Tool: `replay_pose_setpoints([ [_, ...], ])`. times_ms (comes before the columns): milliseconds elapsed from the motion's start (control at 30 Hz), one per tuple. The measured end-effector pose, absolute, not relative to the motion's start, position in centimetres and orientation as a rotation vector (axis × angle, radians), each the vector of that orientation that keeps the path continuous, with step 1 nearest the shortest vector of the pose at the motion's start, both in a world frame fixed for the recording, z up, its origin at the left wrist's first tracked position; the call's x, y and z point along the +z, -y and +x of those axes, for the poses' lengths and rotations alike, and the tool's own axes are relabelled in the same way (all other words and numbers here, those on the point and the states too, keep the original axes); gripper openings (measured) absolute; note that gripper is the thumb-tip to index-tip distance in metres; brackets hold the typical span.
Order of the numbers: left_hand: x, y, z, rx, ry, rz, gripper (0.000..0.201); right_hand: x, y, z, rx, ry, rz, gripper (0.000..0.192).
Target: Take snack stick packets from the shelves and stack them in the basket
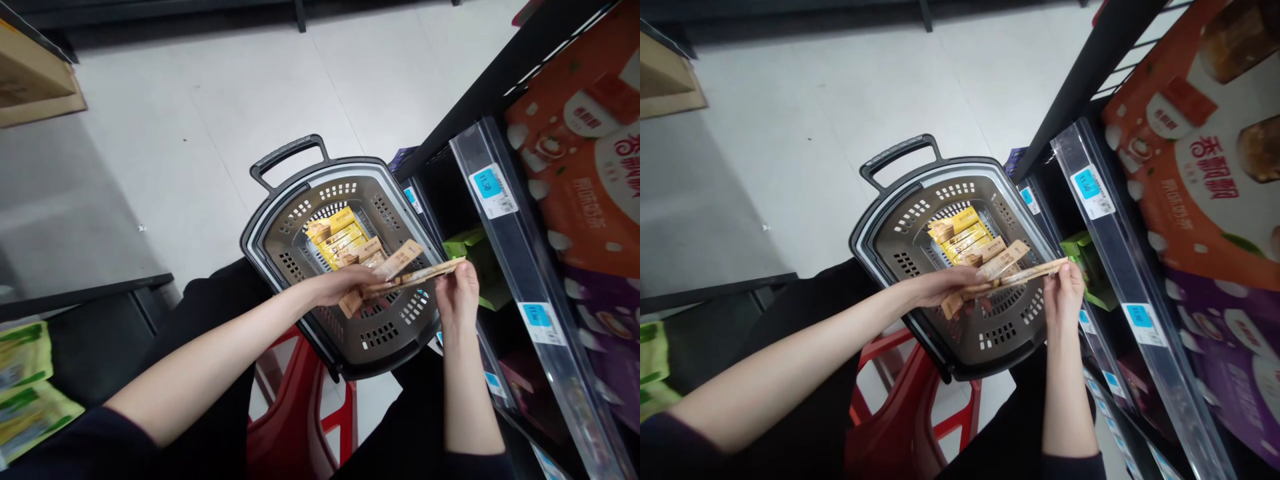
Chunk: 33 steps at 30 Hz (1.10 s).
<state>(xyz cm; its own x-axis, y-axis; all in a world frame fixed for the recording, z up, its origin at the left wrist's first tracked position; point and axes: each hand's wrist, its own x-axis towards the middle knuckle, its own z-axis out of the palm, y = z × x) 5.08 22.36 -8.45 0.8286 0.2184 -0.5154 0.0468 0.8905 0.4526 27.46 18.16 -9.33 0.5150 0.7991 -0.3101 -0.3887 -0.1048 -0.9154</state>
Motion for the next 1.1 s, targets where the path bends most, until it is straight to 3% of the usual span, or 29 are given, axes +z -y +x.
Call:
replay_pose_setpoints([
  [133,-8.3,-22.1,5.3,0.095,-0.654,0.56,0.039,-8.7,-18.4,27.3,1.148,0.459,-1.301,0.027],
  [300,-8.8,-22.1,5.9,0.2,-0.976,0.92,0.056,-9.2,-18.0,24.9,1.403,0.465,-1.437,0.049],
  [433,-9.0,-22.0,6.0,0.286,-1.072,1.025,0.057,-10.1,-17.5,22.6,1.633,0.511,-1.539,0.034],
  [533,-9.1,-22.0,5.9,0.261,-1.098,1.001,0.052,-10.2,-17.7,22.6,1.561,0.445,-1.563,0.027],
  [767,-9.5,-21.9,5.9,0.247,-1.057,1.054,0.045,-10.0,-18.5,25.2,1.16,0.261,-1.499,0.023],
  [967,-10.1,-21.5,6.1,0.306,-1.091,1.095,0.045,-10.6,-18.2,23.9,1.451,0.32,-1.509,0.027],
  [1100,-10.7,-22.0,5.9,0.383,-1.202,1.051,0.027,-13.2,-18.1,24.9,1.402,0.263,-1.581,0.027],
])
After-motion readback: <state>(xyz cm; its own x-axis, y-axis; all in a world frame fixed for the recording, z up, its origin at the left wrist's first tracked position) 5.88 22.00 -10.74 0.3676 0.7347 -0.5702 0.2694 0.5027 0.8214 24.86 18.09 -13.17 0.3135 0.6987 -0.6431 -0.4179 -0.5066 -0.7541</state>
